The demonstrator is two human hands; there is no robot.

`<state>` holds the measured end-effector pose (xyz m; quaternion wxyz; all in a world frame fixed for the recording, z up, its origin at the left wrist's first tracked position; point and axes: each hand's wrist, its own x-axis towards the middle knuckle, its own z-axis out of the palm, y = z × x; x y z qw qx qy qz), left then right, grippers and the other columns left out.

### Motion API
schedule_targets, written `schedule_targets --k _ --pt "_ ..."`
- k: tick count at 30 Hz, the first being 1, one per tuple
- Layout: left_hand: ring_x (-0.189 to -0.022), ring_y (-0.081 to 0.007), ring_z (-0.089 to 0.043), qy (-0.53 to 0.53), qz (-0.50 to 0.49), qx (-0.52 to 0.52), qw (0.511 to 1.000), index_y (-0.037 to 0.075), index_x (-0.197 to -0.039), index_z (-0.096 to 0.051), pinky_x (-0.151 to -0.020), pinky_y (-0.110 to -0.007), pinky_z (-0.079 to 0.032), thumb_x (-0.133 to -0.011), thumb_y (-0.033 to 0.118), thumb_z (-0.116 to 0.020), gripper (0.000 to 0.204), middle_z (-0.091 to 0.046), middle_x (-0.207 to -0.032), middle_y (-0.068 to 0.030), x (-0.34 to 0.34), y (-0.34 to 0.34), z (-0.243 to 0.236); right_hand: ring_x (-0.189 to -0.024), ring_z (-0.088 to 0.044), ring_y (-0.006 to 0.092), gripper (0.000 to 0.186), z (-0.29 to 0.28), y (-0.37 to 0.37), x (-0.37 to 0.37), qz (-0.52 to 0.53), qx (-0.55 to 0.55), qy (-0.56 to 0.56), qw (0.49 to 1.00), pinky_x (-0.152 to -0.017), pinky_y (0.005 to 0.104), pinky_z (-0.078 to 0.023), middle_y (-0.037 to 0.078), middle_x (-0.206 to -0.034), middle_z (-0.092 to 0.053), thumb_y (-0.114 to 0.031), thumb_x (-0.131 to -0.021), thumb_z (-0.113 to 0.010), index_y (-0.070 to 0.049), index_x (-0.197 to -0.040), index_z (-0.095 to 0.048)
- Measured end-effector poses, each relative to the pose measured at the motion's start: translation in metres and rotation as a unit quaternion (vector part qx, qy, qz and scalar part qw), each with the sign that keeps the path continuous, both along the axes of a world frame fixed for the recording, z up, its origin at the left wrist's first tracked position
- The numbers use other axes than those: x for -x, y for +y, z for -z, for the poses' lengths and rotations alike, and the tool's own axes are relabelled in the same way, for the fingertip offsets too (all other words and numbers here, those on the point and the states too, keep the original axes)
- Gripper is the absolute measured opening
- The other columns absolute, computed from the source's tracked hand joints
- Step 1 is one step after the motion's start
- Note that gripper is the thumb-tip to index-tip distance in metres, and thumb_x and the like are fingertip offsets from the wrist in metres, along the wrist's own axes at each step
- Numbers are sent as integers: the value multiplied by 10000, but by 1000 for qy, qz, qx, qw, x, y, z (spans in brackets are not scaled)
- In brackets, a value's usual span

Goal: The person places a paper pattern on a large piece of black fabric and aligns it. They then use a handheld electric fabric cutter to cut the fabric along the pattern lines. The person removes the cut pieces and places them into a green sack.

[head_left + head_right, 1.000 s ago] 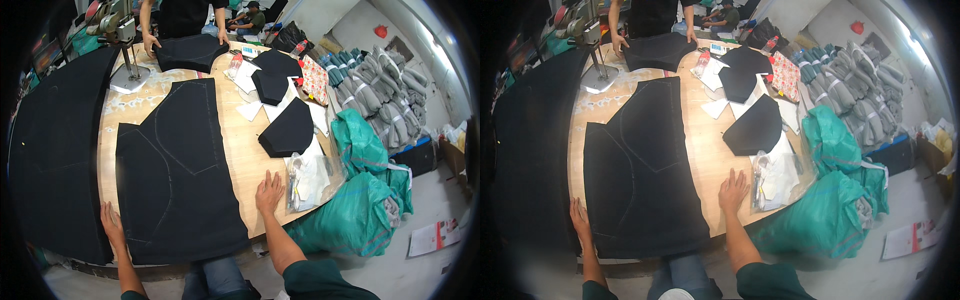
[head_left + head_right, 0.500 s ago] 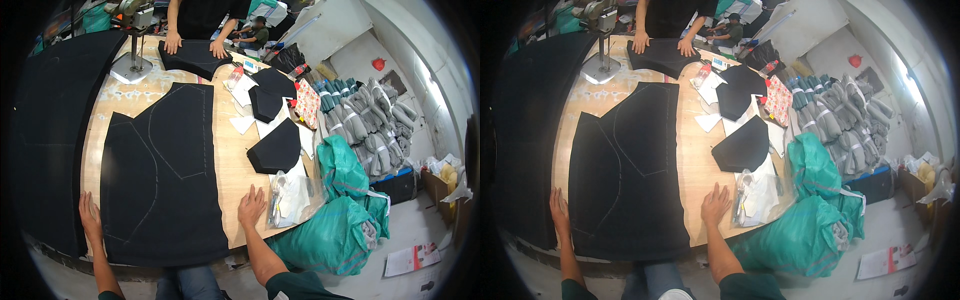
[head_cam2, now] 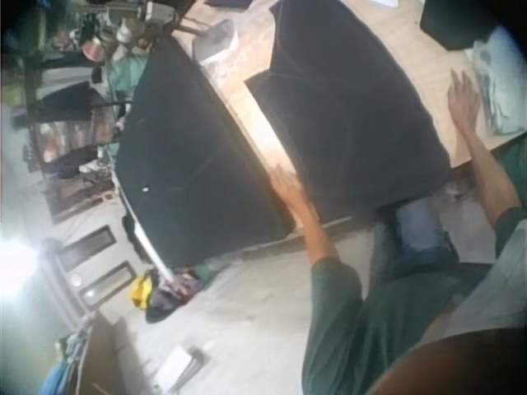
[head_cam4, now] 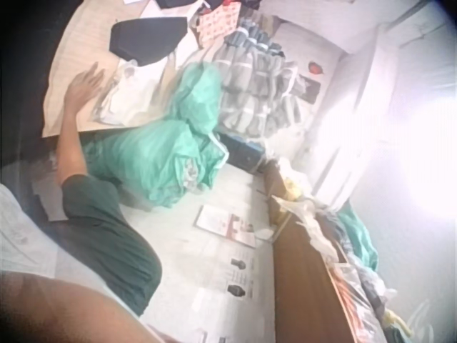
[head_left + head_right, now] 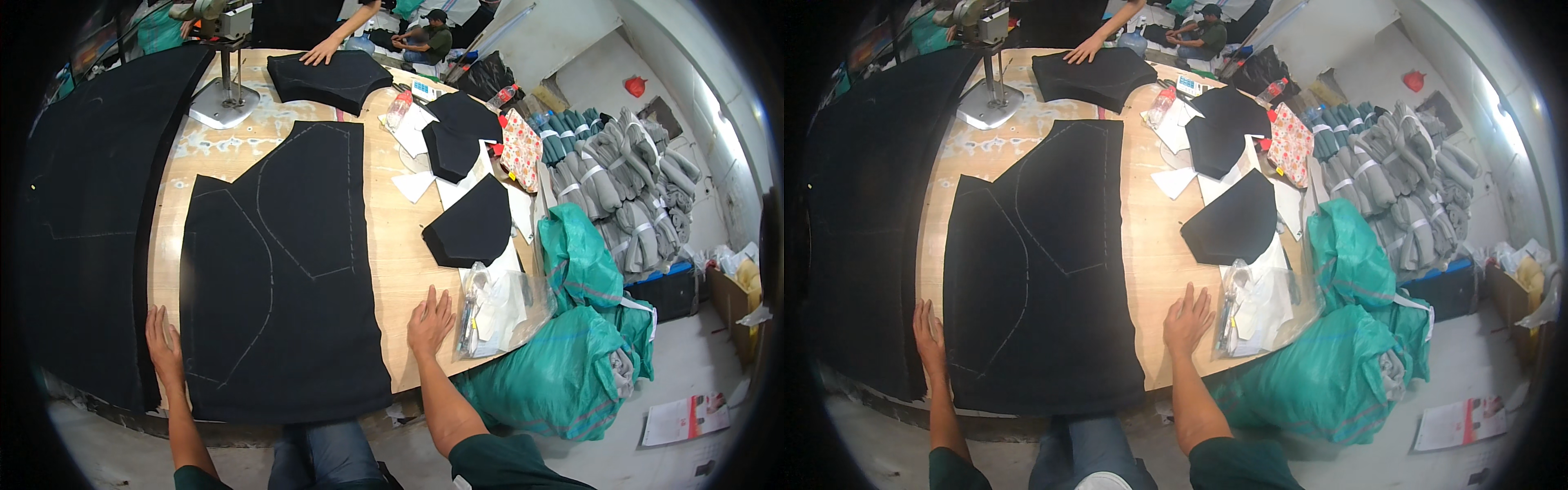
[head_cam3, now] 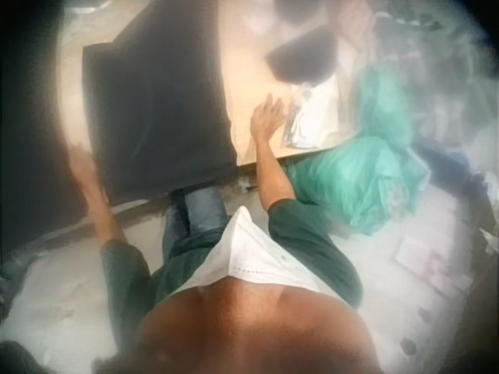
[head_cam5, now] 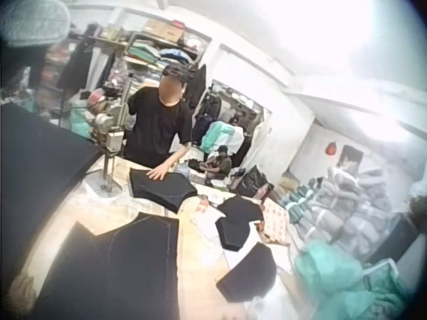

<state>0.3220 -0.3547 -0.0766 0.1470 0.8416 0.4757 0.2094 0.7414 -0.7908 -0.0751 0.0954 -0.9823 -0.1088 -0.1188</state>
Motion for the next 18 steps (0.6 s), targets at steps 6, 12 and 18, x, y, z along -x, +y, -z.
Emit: schedule_targets --k 6,12,18 --pt "-1547 -357 -496 -24 8 -33 999 66 -1559 -627 -1297 -484 -386 -1063 72 -635 496 -563 -1627 -183 12 2 17 -1625 -379 379 570 9 -3 -9 -26 24 -29 999 -1312 659 -254 206 -1741 -427 -323 -1125 -551 -214 -1681 -494" --pt "-1502 -358 -527 -12 56 -79 995 66 -1533 -648 -1287 -488 -391 -1054 127 -648 483 -606 -1586 -170 7 16 18 -1626 -392 365 562 38 -18 -15 -38 104 -63 992 -1318 656 -231 191 -1746 -432 -316 -1150 -507 -165 -1691 -482" --pt "-1535 -368 -487 -31 28 -7 999 105 -1533 -646 -1298 -498 -373 -1064 146 -650 471 -586 -1597 -172 -8 3 -14 -1627 -380 351 531 22 -13 -6 1 52 -44 998 -1291 640 -286 146 -1748 -438 -336 -1167 -476 -285 -1696 -482"
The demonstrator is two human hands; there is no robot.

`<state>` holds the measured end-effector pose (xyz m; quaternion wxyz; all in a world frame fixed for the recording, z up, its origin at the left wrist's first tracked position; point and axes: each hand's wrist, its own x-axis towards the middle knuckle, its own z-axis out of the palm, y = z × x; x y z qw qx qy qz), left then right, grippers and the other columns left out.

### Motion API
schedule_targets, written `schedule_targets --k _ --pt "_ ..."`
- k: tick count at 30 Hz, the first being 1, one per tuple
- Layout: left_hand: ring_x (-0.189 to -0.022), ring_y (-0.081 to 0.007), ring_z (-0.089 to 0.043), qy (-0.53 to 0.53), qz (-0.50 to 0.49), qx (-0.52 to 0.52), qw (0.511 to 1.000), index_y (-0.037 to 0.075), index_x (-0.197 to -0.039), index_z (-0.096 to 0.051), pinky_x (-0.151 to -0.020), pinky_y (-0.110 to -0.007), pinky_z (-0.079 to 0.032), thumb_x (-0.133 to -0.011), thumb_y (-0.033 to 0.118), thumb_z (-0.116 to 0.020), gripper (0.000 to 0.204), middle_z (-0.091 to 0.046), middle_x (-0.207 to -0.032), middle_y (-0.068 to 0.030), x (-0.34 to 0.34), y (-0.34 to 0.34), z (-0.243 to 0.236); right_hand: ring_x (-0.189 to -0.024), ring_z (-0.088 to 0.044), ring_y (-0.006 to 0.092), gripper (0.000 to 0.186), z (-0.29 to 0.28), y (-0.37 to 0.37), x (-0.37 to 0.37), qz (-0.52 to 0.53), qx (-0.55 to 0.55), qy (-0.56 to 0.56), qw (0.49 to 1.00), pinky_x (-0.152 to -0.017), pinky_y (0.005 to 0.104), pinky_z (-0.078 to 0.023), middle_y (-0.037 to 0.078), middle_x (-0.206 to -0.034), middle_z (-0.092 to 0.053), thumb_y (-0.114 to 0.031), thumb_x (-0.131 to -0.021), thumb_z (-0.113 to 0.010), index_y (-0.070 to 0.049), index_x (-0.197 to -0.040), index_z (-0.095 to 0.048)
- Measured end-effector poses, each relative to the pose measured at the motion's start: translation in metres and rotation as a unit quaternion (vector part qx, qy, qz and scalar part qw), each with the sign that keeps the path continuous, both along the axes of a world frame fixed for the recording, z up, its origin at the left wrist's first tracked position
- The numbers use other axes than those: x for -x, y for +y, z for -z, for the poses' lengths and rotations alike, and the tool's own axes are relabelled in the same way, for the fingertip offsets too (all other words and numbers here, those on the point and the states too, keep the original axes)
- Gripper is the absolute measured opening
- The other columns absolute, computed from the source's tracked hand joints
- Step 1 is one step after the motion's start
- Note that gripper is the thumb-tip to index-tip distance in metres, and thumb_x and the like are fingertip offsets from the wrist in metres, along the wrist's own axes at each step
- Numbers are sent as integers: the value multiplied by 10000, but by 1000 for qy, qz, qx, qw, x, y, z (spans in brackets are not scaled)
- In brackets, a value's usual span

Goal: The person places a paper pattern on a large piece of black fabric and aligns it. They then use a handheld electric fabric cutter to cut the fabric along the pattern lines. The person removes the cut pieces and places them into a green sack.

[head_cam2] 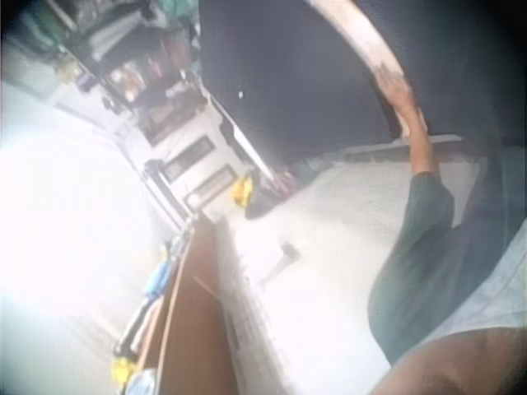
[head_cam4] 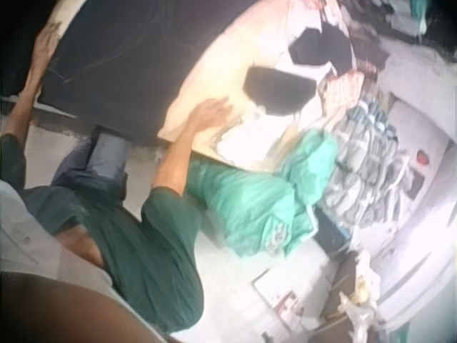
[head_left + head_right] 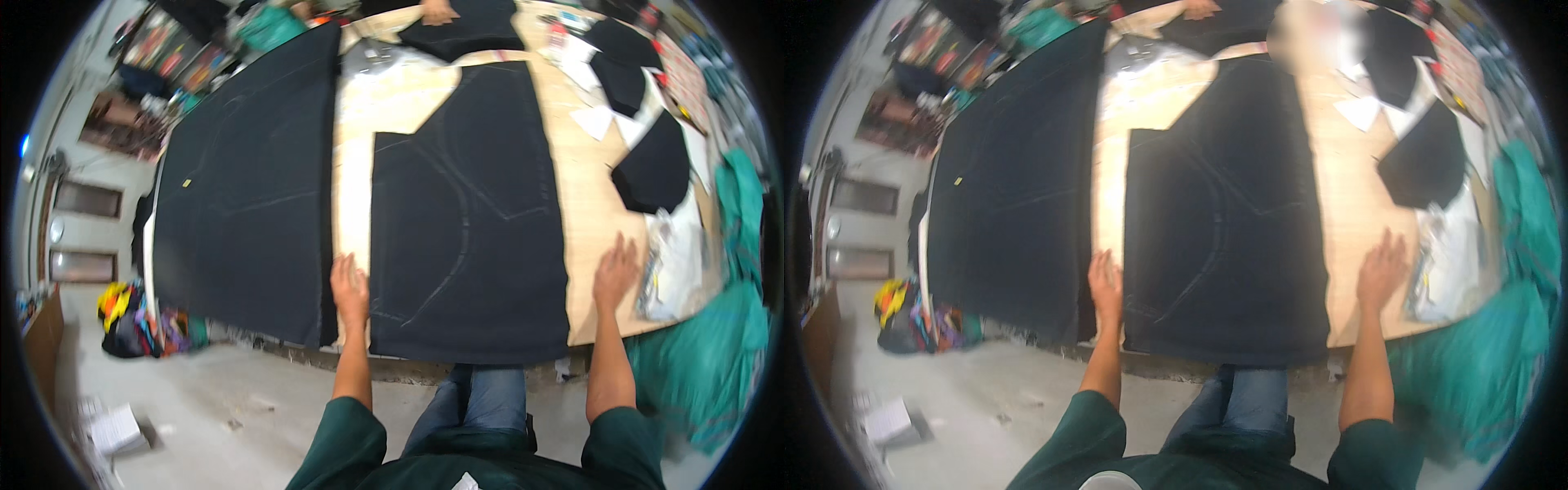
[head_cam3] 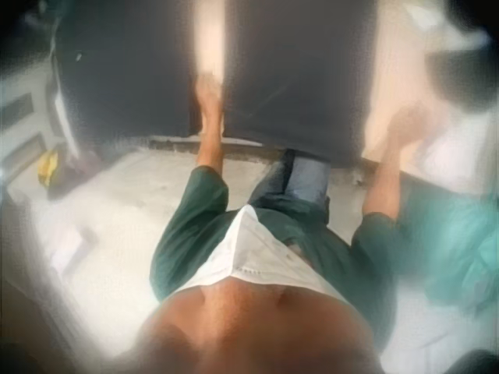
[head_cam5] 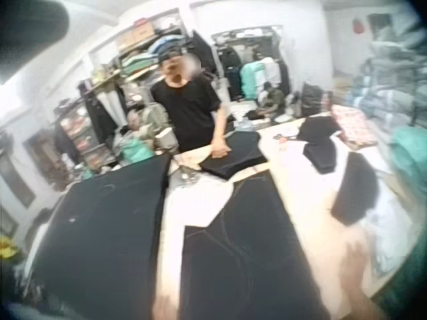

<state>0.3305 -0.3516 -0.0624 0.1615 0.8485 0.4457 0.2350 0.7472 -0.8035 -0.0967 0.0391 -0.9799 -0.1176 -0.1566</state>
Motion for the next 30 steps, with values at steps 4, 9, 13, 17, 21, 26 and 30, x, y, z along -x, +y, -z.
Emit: schedule_targets --k 4,9,13,17,21,26,30 --pt "-1502 -368 -521 -37 24 40 998 25 -1512 -640 -1290 -484 -371 -1038 89 -673 480 -625 -1553 -186 -5 -24 -5 -1628 -374 366 538 3 -19 -4 -12 17 2 1000 -1296 651 -277 185 -1705 -469 -268 -1125 -538 -210 -1659 -512" --pt "-1526 -385 -505 7 -9 -5 1000 28 -1538 -635 -1284 -486 -385 -1101 131 -630 449 -567 -1623 -205 16 -13 10 -1628 -371 342 540 -25 6 -6 -12 -52 9 999 -1325 641 -238 169 -1695 -477 -290 -1099 -576 -199 -1630 -532" --pt "-1539 -371 -486 4 4 -3 1000 37 -1541 -634 -1297 -485 -368 -1084 126 -637 466 -573 -1622 -187 18 -7 14 -1641 -350 339 563 -20 9 3 -10 -48 20 999 -1326 648 -230 172 -1720 -447 -293 -1109 -556 -209 -1662 -502" --pt "-1528 -370 -496 19 10 -3 1000 51 -1529 -641 -1302 -479 -368 -1061 108 -635 471 -577 -1606 -183 -6 -5 -2 -1651 -333 351 555 -1 -9 -1 19 -1 26 999 -1314 649 -250 157 -1769 -392 -288 -1139 -524 -239 -1690 -485" --pt "-1528 -380 -493 9 21 13 1000 72 -1523 -636 -1291 -476 -388 -1052 111 -651 473 -580 -1596 -179 -23 -2 -7 -1648 -343 347 574 -11 2 1 24 -16 54 998 -1313 641 -260 168 -1776 -384 -291 -1139 -516 -239 -1707 -461" --pt "-1508 -406 -510 2 -57 15 998 19 -1515 -639 -1315 -499 -348 -1033 69 -622 485 -583 -1585 -217 28 -15 8 -1663 -311 360 577 -15 7 -21 -10 31 47 998 -1341 631 -189 175 -1783 -363 -281 -1136 -513 -215 -1705 -451" --pt "-1532 -401 -483 36 -13 26 999 45 -1520 -631 -1295 -487 -388 -1043 91 -633 480 -555 -1608 -214 -11 -17 -11 -1685 -268 346 580 -17 -7 -9 7 41 65 997 -1354 619 -171 168 -1801 -334 -277 -1148 -477 -184 -1718 -428"
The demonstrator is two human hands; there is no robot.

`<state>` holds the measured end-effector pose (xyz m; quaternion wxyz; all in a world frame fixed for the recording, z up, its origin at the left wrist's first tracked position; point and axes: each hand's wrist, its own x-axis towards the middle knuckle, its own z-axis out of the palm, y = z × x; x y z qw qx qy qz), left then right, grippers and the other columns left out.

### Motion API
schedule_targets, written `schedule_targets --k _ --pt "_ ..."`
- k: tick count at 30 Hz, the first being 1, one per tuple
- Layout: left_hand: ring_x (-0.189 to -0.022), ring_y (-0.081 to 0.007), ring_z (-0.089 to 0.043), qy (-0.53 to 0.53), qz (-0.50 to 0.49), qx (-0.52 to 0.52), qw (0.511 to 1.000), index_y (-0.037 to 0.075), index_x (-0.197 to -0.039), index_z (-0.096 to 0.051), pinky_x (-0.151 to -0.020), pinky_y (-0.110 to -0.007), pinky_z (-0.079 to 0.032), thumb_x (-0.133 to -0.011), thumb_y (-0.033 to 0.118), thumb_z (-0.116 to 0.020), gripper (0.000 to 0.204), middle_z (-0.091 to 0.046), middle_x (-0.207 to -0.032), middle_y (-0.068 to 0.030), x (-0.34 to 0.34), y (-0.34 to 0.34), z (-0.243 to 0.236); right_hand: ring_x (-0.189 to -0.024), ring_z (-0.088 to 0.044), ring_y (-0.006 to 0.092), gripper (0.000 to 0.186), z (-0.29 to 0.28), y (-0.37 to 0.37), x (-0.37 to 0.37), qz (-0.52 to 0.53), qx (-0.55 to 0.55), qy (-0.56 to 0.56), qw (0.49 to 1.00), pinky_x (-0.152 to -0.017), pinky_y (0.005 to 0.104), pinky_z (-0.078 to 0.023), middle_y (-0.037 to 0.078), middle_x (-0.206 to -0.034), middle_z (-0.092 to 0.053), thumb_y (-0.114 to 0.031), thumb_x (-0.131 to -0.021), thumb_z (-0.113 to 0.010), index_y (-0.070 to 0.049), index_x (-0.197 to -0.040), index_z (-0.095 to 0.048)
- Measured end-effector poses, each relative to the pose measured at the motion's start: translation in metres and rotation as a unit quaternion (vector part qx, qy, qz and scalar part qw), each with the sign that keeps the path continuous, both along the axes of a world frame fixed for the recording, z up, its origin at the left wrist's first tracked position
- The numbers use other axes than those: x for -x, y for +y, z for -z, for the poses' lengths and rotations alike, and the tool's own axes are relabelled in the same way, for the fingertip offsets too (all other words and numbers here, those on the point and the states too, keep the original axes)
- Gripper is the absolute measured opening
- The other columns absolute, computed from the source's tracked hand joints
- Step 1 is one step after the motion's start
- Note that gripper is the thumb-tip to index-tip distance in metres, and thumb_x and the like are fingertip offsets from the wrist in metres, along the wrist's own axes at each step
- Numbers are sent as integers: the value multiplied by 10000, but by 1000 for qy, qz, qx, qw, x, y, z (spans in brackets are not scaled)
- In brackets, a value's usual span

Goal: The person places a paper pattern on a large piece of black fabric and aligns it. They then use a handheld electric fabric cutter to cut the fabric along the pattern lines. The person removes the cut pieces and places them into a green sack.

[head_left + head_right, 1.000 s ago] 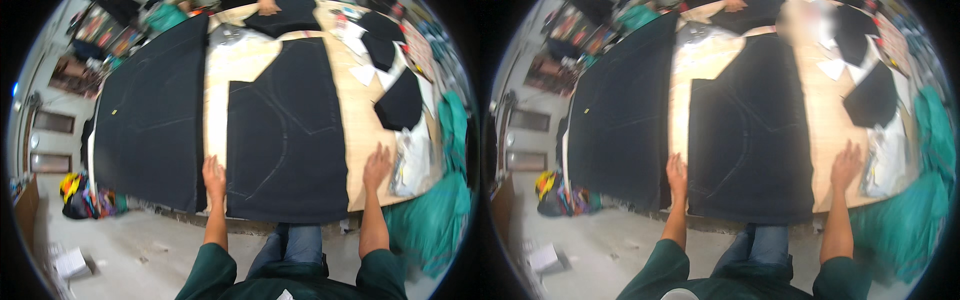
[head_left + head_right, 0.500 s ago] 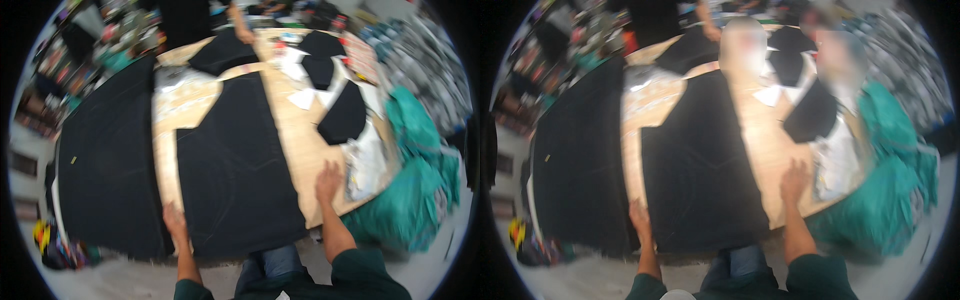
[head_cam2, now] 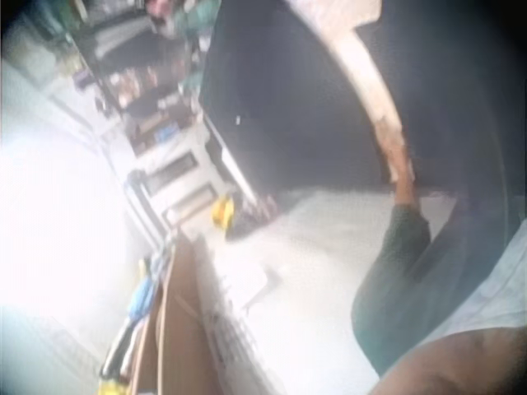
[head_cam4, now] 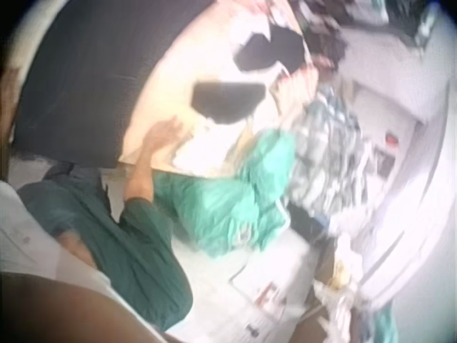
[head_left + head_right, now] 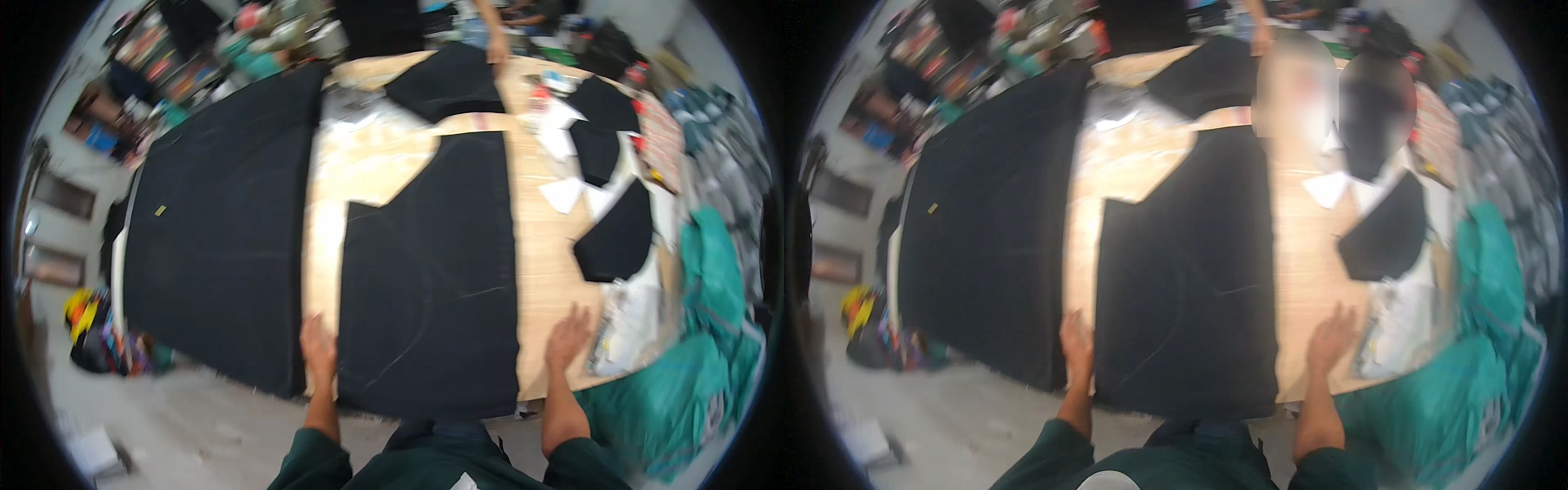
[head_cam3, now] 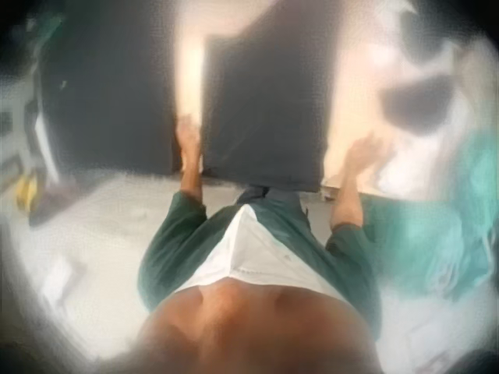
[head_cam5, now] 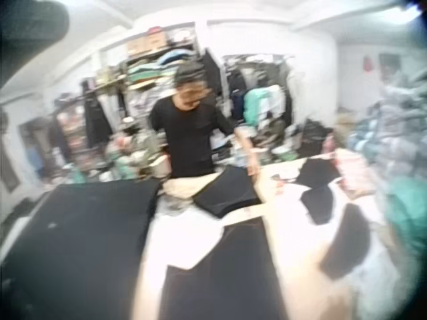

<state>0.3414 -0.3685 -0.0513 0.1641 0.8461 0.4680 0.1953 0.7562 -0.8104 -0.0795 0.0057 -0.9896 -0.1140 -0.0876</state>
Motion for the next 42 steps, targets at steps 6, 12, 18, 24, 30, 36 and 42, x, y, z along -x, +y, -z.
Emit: schedule_targets --k 6,12,18,24,30,36,42 --pt "-1547 -373 -470 13 -11 5 1000 109 -1542 -600 -1285 -485 -399 -1068 180 -619 480 -550 -1628 -150 5 11 -12 -1655 -323 346 558 2 10 9 13 -20 19 1000 -1329 616 -222 139 -1806 -340 -304 -1180 -411 -257 -1736 -413" --pt "-1534 -367 -480 -2 -19 1 1000 126 -1531 -616 -1270 -494 -412 -1062 181 -622 473 -544 -1635 -137 13 9 -2 -1656 -315 382 573 -3 12 8 -22 -22 3 1000 -1322 621 -233 177 -1802 -335 -274 -1167 -410 -230 -1739 -405" --pt "-1548 -359 -470 -34 -21 19 999 130 -1539 -608 -1270 -501 -410 -1058 191 -624 486 -532 -1654 -127 18 11 0 -1631 -362 393 598 -7 18 5 -43 17 -1 999 -1291 629 -286 208 -1769 -386 -251 -1148 -437 -217 -1744 -398" --pt "-1563 -348 -464 -46 1 30 998 128 -1544 -612 -1249 -499 -433 -1061 209 -611 490 -529 -1660 -126 4 15 3 -1516 -515 439 572 -4 -44 -57 -89 -73 97 989 -1273 525 -381 304 -1600 -568 -176 -1065 -602 -46 -1621 -554" --pt "-1594 -351 -421 11 -1 15 1000 88 -1579 -561 -1279 -514 -399 -1087 183 -577 501 -482 -1689 -141 28 19 -5 -1388 -612 433 366 -57 167 21 -125 -213 -43 968 -1214 521 -441 251 -1431 -693 -103 -986 -675 -62 -1343 -746" --pt "-1605 -432 -379 -6 58 23 998 -2 -1608 -482 -1311 -560 -361 -1104 139 -523 525 -427 -1692 -241 16 18 -7 -1509 -470 431 450 -96 315 90 -106 -210 -36 971 -1254 612 -340 238 -1607 -524 -240 -1053 -649 -95 -1479 -648" --pt "-1636 -441 -315 28 77 62 995 -13 -1647 -425 -1329 -566 -314 -1127 171 -487 555 -360 -1740 -243 25 20 -1 -1675 -241 438 610 -70 377 114 -56 -103 26 993 -1330 688 -151 245 -1794 -299 -404 -1150 -495 -159 -1704 -423"
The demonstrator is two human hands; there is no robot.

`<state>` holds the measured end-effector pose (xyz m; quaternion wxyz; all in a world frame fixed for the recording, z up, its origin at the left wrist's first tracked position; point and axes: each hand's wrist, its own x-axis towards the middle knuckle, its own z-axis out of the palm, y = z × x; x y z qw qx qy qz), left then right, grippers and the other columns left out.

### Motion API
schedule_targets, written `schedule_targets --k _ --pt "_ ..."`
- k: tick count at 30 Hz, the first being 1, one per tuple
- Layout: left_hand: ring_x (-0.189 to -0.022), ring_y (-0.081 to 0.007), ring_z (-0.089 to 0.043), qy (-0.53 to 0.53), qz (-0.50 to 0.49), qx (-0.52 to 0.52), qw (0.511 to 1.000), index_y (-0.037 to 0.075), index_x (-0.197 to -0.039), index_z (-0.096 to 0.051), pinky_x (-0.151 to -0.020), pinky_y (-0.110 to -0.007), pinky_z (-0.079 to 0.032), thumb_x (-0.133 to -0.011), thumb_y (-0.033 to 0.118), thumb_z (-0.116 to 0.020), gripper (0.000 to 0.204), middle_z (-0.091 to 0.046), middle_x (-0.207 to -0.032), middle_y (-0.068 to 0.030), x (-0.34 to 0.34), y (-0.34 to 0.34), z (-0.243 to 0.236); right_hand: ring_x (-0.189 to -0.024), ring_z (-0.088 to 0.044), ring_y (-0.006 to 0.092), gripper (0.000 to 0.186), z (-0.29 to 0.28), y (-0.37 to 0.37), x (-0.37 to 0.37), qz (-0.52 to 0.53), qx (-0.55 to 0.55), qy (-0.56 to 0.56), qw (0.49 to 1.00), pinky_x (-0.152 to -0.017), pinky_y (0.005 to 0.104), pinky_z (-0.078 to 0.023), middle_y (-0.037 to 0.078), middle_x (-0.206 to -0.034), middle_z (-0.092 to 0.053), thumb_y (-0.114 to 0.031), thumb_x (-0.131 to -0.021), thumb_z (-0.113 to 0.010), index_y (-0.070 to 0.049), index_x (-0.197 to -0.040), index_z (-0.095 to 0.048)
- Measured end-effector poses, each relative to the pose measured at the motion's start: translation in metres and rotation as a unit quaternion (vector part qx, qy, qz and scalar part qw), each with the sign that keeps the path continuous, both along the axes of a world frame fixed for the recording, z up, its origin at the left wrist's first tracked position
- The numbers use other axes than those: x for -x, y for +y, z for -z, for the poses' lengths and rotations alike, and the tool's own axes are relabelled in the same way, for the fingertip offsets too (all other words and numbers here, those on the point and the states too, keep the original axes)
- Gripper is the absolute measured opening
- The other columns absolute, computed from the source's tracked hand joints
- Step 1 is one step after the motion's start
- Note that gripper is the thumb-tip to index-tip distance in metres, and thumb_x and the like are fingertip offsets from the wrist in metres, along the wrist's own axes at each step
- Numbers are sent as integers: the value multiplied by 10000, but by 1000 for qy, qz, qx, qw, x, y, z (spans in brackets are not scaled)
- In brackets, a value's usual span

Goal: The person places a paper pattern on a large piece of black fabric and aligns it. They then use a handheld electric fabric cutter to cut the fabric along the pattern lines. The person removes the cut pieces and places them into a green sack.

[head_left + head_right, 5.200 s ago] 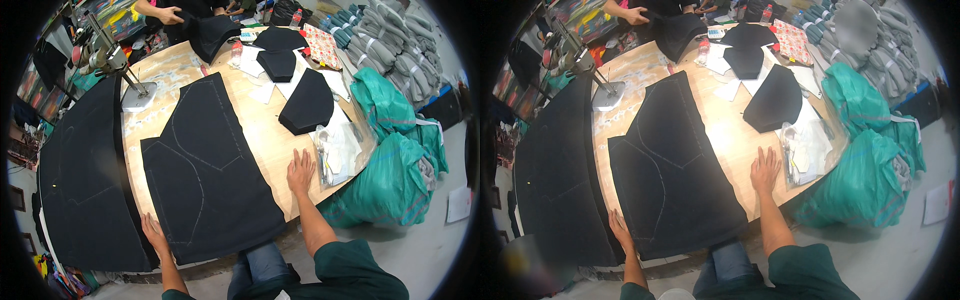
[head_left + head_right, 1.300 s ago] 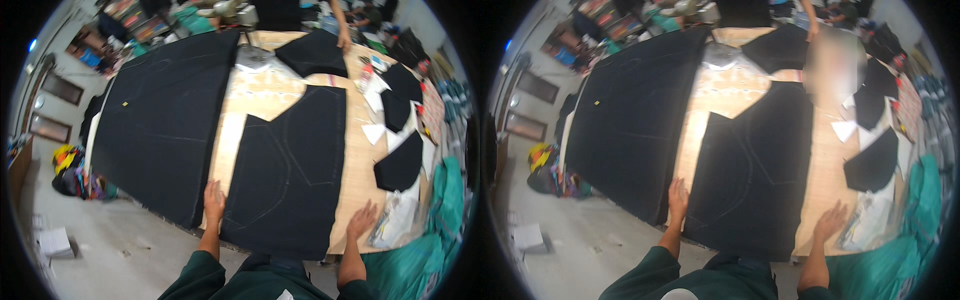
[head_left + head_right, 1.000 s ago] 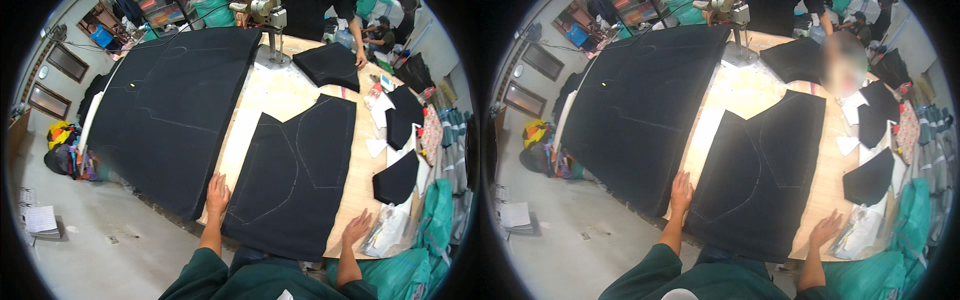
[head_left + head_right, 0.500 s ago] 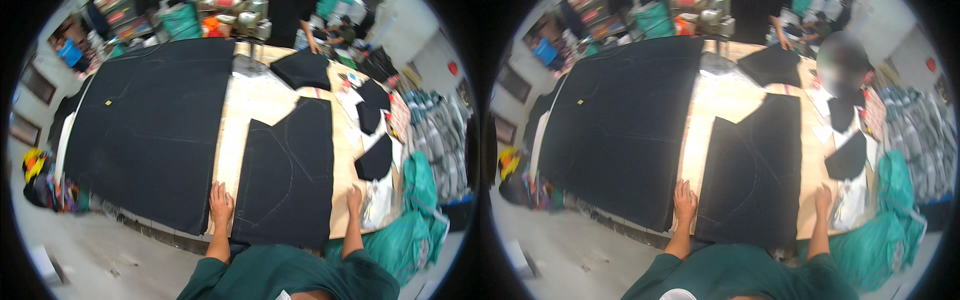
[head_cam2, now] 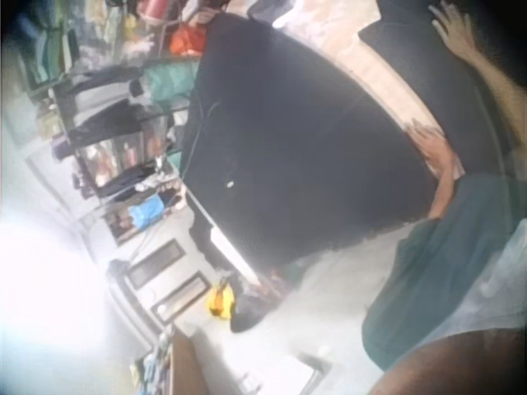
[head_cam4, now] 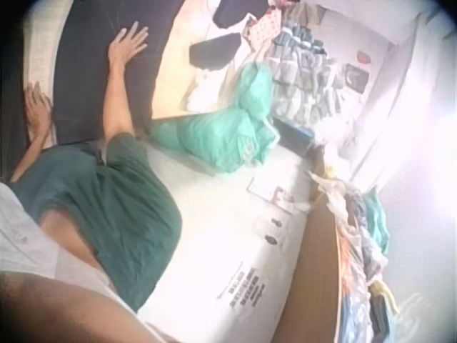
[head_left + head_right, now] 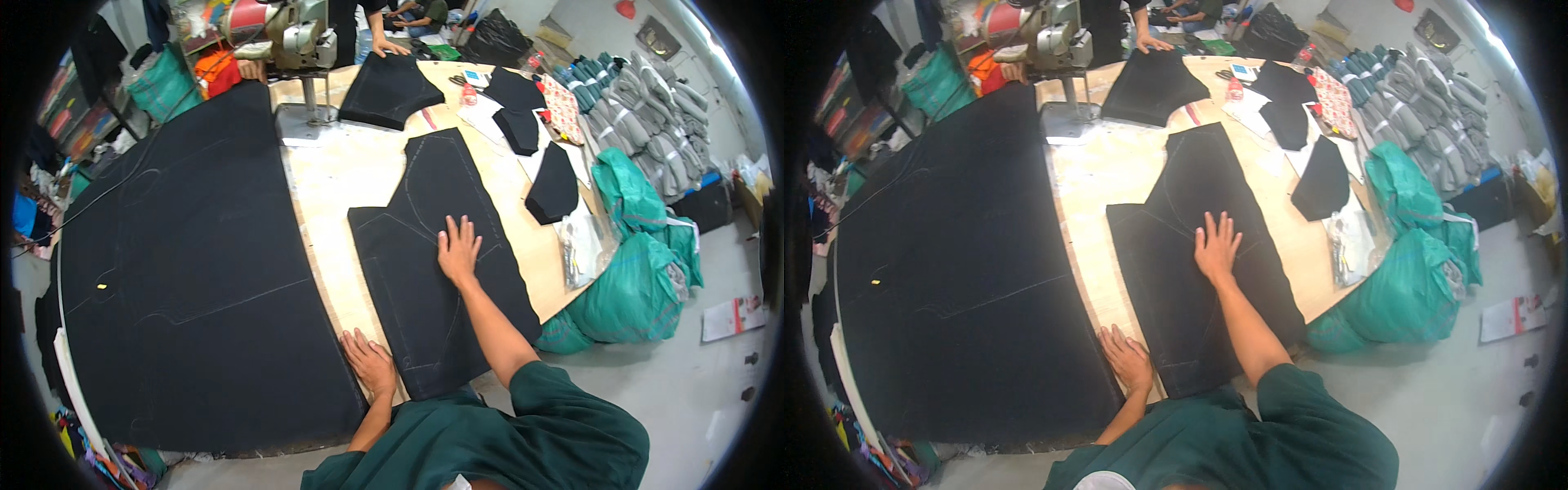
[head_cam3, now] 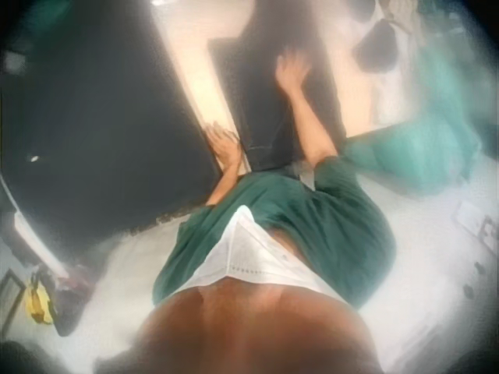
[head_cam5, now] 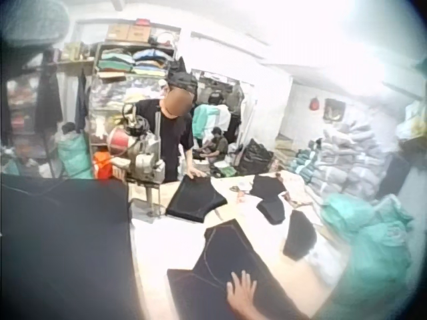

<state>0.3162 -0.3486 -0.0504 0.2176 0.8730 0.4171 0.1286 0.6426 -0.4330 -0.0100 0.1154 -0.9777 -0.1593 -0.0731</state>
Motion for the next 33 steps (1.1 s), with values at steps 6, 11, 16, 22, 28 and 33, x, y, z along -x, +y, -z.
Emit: schedule_targets --k 6,11,16,22,28,33 --pt "-1670 -428 -249 52 8 33 998 -20 -1665 -408 -1339 -565 -276 -1144 173 -441 557 -291 -1784 -237 -2 8 -5 -1701 -185 411 637 11 15 8 14 10 5 1000 -1349 672 -98 233 -1815 -263 -380 -1159 -448 -182 -1754 -336" --pt "-1649 -436 -282 2 -7 18 1000 -27 -1596 -491 -1323 -561 -292 -1132 149 -474 496 -334 -1755 -239 -2 3 3 -1709 -165 392 660 10 16 7 12 16 14 1000 -1359 655 -87 213 -1829 -231 -407 -1153 -456 -196 -1764 -320" --pt "-1536 -395 -478 -192 -47 189 962 -8 -1491 -581 -1292 -493 -343 -1043 5 -462 464 -557 -1578 -227 -51 36 -10 -1709 -161 387 656 3 15 5 20 22 18 999 -1358 656 -95 209 -1824 -238 -376 -1147 -480 -196 -1759 -326" --pt "-1460 -392 -554 -208 12 219 953 -6 -1443 -620 -1239 -471 -407 -1066 8 -479 403 -638 -1463 -222 -181 166 -11 -1713 -136 400 659 9 6 3 18 6 31 999 -1351 673 -77 224 -1829 -217 -385 -1145 -482 -184 -1755 -334" --pt "-1539 -382 -461 -120 11 -140 983 33 -1475 -608 -1247 -515 -405 -1137 195 -560 377 -566 -1583 -198 -253 241 22 -1459 -565 363 397 -14 -16 -56 -26 -246 -37 968 -1250 604 -336 172 -1517 -645 -139 -1065 -599 -74 -1450 -673" --pt "-1546 -368 -461 -69 -6 -112 991 71 -1493 -615 -1267 -512 -391 -1137 244 -579 398 -546 -1625 -167 -264 219 12 -1288 -658 391 311 26 -131 -202 136 -226 -18 964 -1144 458 -476 227 -1298 -737 -90 -1062 -575 1 -1313 -734"
